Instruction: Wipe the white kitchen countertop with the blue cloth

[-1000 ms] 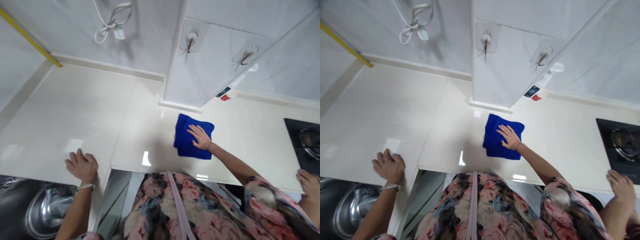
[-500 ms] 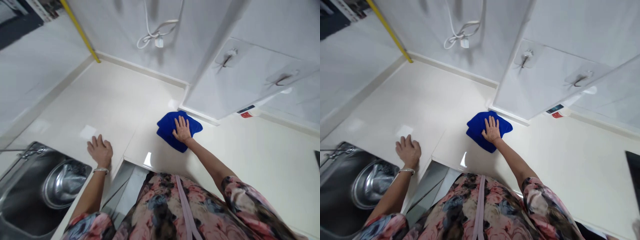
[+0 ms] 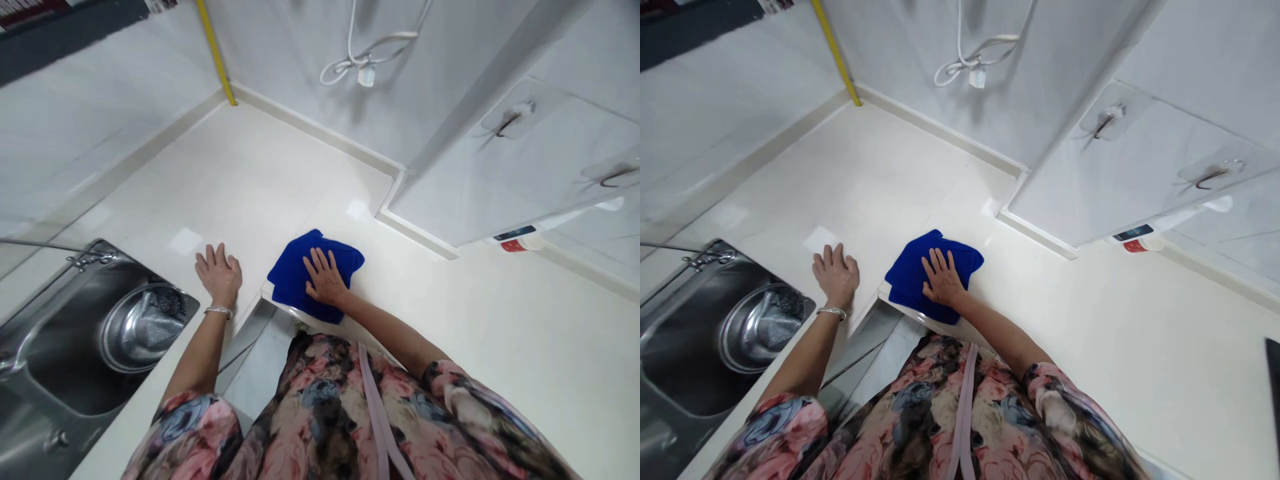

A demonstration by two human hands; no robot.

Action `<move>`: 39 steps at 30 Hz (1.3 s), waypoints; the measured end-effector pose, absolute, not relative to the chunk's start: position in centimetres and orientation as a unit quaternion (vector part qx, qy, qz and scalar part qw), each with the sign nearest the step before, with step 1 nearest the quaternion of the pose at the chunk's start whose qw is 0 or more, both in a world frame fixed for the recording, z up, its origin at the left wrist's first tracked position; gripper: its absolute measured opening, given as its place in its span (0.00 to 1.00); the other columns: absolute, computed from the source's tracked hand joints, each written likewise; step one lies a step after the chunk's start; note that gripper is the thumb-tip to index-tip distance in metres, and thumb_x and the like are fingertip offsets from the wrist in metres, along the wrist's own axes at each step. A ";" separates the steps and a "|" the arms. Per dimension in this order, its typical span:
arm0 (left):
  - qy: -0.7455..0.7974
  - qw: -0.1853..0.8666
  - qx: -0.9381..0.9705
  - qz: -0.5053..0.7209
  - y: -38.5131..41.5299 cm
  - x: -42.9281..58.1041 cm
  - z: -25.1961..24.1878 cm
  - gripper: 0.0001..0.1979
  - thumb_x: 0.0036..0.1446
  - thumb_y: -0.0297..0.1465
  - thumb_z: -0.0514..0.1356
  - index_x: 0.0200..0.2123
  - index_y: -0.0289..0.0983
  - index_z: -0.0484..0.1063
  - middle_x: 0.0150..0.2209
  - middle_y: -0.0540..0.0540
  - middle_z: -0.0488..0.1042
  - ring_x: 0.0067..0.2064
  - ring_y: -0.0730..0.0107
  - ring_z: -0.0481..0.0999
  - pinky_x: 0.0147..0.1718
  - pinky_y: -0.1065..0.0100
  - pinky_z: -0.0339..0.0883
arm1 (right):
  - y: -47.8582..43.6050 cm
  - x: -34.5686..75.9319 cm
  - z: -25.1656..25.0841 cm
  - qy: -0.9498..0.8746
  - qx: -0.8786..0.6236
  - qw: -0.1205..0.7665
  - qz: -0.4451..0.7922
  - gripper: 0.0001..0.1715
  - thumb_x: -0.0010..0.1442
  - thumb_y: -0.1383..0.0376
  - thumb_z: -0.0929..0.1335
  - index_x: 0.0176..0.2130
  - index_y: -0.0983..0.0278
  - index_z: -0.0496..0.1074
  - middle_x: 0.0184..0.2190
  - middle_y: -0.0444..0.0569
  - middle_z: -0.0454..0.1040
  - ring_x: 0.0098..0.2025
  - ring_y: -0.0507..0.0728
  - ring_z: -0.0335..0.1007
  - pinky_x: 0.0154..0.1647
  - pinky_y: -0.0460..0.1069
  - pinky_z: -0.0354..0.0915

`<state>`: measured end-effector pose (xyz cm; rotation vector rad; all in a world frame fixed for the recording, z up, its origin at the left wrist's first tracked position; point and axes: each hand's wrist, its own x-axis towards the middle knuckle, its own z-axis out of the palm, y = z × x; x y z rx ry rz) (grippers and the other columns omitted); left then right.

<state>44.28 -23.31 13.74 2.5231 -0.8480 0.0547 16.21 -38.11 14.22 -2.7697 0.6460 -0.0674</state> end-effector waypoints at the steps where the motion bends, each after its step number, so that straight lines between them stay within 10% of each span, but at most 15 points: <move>1: -0.310 0.239 0.920 0.020 -23.3 44.3 13.7 0.31 0.74 0.39 0.50 0.74 0.33 0.64 0.78 0.31 0.57 0.80 0.36 0.45 0.76 0.36 0.39 | -37.7 15.9 14.4 0.212 -0.965 0.150 -0.021 0.47 0.70 0.56 0.66 0.78 0.73 0.52 0.80 0.71 0.41 0.82 0.76 0.33 0.81 0.75 0.30; 39: -0.311 0.239 0.920 0.011 -23.6 43.7 14.8 0.33 0.73 0.39 0.49 0.74 0.30 0.65 0.78 0.29 0.56 0.80 0.33 0.45 0.77 0.33 0.40 | -32.0 -17.8 12.5 0.237 -0.966 0.094 -0.043 0.47 0.67 0.62 0.63 0.79 0.62 0.52 0.80 0.58 0.51 0.80 0.69 0.48 0.79 0.72 0.51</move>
